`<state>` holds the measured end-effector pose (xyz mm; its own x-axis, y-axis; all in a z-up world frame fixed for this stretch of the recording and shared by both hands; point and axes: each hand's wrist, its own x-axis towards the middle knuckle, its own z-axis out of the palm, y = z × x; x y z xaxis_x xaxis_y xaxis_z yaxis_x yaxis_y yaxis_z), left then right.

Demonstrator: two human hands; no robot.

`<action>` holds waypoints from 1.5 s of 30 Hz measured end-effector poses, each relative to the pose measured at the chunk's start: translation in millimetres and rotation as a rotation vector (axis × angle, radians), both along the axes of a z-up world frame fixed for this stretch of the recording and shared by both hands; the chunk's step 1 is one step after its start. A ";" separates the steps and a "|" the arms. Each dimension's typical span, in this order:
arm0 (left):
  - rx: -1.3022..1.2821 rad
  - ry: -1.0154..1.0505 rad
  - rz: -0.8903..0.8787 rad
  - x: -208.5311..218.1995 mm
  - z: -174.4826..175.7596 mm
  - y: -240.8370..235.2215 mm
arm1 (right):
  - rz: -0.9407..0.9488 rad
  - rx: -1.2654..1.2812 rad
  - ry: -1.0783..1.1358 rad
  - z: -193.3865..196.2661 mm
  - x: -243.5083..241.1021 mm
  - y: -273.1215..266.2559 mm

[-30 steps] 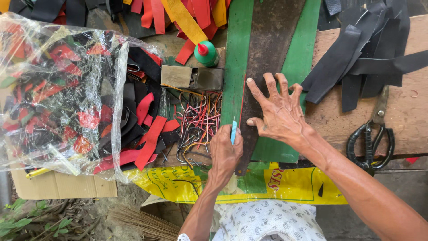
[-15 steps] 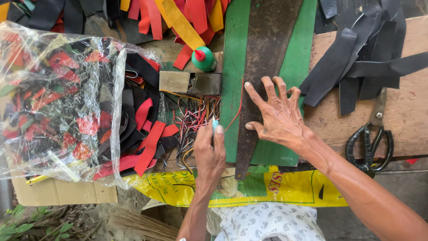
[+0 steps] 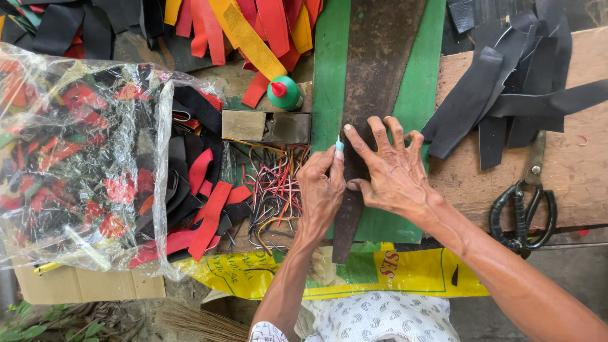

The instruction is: The person uses a utility knife and a metal saw as a straightedge to cut red and black rubber strips into smaller pieces on a green cutting board. The person then uses scissors to trim the cut pieces and places them into a plastic bag.

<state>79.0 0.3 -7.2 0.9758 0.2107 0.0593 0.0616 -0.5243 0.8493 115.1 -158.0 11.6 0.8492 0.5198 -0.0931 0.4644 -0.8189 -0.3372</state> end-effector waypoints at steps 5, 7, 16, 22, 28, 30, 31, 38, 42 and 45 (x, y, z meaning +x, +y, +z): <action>0.004 0.021 -0.005 -0.8 1.2 -0.6 | 0.008 0.004 0.002 -2.6 -0.2 -0.9; 0.003 0.041 0.000 0.2 2.6 -0.9 | 0.007 0.004 0.004 -2.9 -0.1 -1.3; 0.010 0.043 -0.016 5.2 5.4 -0.4 | -0.002 0.006 0.013 -1.5 -0.2 -1.0; 0.122 0.049 -0.072 11.5 1.1 0.6 | 0.003 0.009 0.016 -0.8 1.0 -0.5; 0.166 -0.026 -0.117 11.7 -5.0 -1.3 | 0.008 -0.021 0.009 -0.1 0.3 1.3; 0.151 -0.014 -0.116 5.6 -3.7 -1.3 | 0.012 -0.031 -0.002 0.0 -0.1 1.5; 0.144 -0.008 -0.117 0.2 -2.6 -1.1 | 0.013 -0.032 -0.011 -0.2 -0.3 1.8; 0.131 0.013 -0.104 -54.2 6.0 0.7 | 0.004 -0.037 -0.028 0.5 -1.9 3.2; 0.127 -0.004 -0.088 -89.5 15.0 -2.2 | 0.002 0.001 0.004 2.9 -2.8 2.2; 0.120 0.094 -0.063 -112.4 16.8 -1.7 | 0.014 -0.037 -0.041 0.2 -5.9 1.7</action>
<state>-33.4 -1.4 9.6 0.9892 0.1460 -0.0118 0.1018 -0.6271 0.7723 109.3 -156.3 11.8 0.8455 0.5283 -0.0779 0.4884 -0.8239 -0.2875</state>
